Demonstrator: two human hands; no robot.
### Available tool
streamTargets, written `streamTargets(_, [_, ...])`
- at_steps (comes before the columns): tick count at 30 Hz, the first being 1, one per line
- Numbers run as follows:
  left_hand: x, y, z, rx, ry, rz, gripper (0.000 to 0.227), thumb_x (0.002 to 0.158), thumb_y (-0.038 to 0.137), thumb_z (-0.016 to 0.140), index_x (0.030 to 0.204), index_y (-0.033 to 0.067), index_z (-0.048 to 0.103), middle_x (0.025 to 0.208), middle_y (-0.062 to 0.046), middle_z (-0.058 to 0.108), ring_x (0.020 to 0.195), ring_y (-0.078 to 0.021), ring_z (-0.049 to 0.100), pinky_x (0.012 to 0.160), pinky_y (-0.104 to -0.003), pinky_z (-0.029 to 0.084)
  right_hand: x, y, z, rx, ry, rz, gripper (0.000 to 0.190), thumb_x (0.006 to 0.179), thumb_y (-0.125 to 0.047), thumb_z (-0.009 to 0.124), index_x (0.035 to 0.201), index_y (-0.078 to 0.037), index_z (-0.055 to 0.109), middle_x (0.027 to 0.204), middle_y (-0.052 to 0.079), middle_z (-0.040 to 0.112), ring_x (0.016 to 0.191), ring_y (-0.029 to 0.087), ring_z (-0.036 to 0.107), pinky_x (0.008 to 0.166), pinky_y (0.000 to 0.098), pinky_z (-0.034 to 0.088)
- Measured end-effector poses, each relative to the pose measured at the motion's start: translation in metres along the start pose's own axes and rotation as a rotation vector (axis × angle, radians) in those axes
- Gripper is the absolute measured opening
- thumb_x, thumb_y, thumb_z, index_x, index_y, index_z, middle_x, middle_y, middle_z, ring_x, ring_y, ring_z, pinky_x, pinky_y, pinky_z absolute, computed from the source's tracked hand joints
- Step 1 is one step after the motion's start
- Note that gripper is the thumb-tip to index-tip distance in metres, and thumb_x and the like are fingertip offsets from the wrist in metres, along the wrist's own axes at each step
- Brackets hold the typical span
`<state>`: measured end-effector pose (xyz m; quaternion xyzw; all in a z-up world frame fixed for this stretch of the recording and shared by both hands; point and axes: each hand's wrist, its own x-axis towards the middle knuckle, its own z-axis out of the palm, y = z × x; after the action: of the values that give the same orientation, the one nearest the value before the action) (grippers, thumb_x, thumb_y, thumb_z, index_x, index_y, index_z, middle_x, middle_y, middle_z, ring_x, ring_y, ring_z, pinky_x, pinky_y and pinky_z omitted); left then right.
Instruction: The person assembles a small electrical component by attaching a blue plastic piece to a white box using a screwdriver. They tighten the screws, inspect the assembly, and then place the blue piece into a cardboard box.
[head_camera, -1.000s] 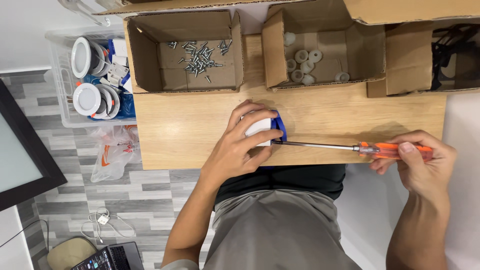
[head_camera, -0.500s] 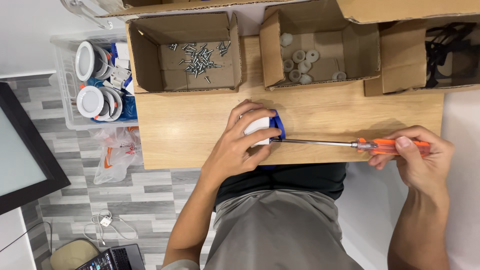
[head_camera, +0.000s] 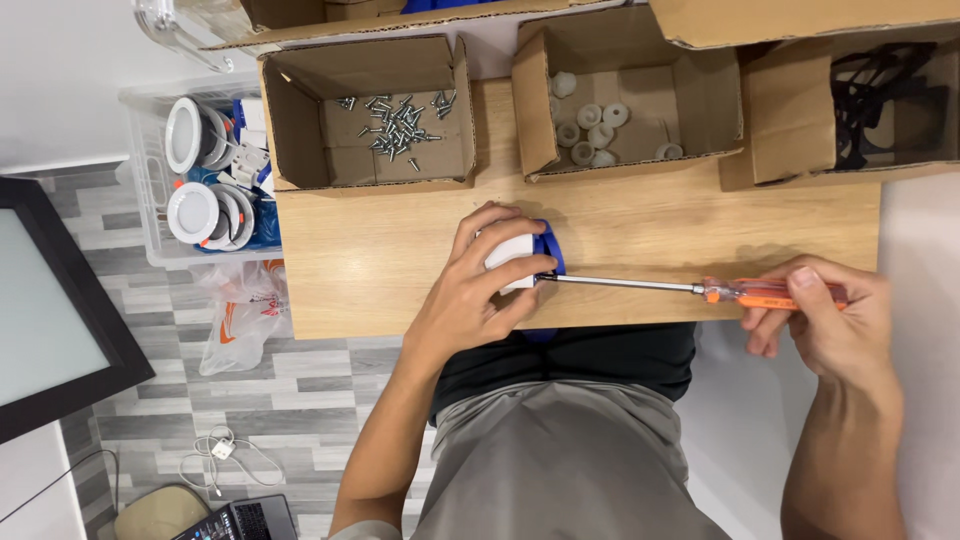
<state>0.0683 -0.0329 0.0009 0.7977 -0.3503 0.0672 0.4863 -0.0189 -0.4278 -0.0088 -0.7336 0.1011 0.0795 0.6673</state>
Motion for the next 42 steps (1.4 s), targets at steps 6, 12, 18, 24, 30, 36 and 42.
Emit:
streamTargets(6, [0.002, 0.003, 0.001, 0.005, 0.012, 0.007, 0.012, 0.104, 0.007, 0.073, 0.116, 0.0091, 0.075, 0.137, -0.013, 0.063, 0.133, -0.0413, 0.054, 0.120, -0.057, 0.048, -0.005, -0.003, -0.013, -0.121, -0.087, 0.208, 0.069, 0.116, -0.027, 0.055, 0.058, 0.011, 0.066, 0.038, 0.022, 0.059, 0.020, 0.028, 0.049, 0.036, 0.0349, 0.044])
streamTargets(12, [0.002, 0.005, 0.003, 0.011, 0.017, 0.011, 0.013, 0.105, 0.008, 0.074, 0.118, 0.0105, 0.074, 0.138, -0.012, 0.063, 0.133, -0.0410, 0.055, 0.119, -0.056, 0.048, -0.012, -0.044, 0.000, -0.271, -0.136, 0.092, 0.053, 0.106, -0.020, 0.062, 0.060, 0.005, 0.072, 0.035, 0.017, 0.064, 0.023, 0.022, 0.058, 0.031, 0.0271, 0.044])
streamTargets(18, [0.002, 0.007, 0.006, 0.015, 0.028, 0.009, 0.015, 0.104, 0.006, 0.074, 0.119, 0.0104, 0.074, 0.141, -0.011, 0.061, 0.135, -0.0412, 0.057, 0.120, -0.055, 0.049, -0.031, -0.021, -0.012, -0.266, -0.089, -0.070, 0.016, 0.099, -0.008, 0.067, 0.100, 0.002, 0.079, 0.058, 0.012, 0.072, 0.033, 0.019, 0.069, 0.031, 0.0253, 0.047])
streamTargets(24, [0.000, 0.006, 0.006, 0.014, 0.022, -0.002, 0.017, 0.105, 0.006, 0.072, 0.120, 0.0117, 0.074, 0.144, -0.011, 0.061, 0.138, -0.0406, 0.055, 0.123, -0.056, 0.048, -0.033, -0.031, -0.007, -0.350, -0.076, -0.152, 0.015, 0.096, -0.011, 0.070, 0.100, 0.000, 0.079, 0.057, 0.009, 0.076, 0.040, 0.016, 0.073, 0.038, 0.0227, 0.054])
streamTargets(30, [0.001, 0.007, 0.004, 0.008, 0.024, 0.000, 0.014, 0.106, 0.009, 0.073, 0.120, 0.0117, 0.074, 0.144, -0.011, 0.061, 0.137, -0.0402, 0.055, 0.122, -0.055, 0.049, -0.013, -0.007, -0.023, -0.126, -0.209, -0.061, 0.023, 0.095, -0.004, 0.071, 0.116, 0.005, 0.075, 0.083, 0.021, 0.085, 0.049, 0.025, 0.083, 0.038, 0.0266, 0.063])
streamTargets(36, [0.000, 0.007, 0.003, 0.017, 0.010, 0.011, 0.016, 0.105, 0.008, 0.071, 0.121, 0.0117, 0.073, 0.144, -0.011, 0.060, 0.137, -0.0404, 0.055, 0.123, -0.056, 0.048, 0.020, -0.035, -0.010, -0.113, -0.195, 0.038, 0.028, 0.096, 0.004, 0.072, 0.122, 0.012, 0.075, 0.084, 0.024, 0.078, 0.056, 0.023, 0.060, 0.051, 0.0288, 0.050])
streamTargets(42, [-0.001, 0.010, 0.000, 0.024, 0.014, 0.010, 0.015, 0.106, 0.012, 0.072, 0.121, 0.0114, 0.074, 0.144, -0.011, 0.060, 0.137, -0.0403, 0.055, 0.122, -0.055, 0.048, 0.022, -0.044, -0.004, -0.276, -0.148, -0.208, 0.037, 0.086, 0.007, 0.080, 0.123, 0.005, 0.076, 0.129, 0.022, 0.077, 0.123, 0.026, 0.075, 0.103, 0.0321, 0.069])
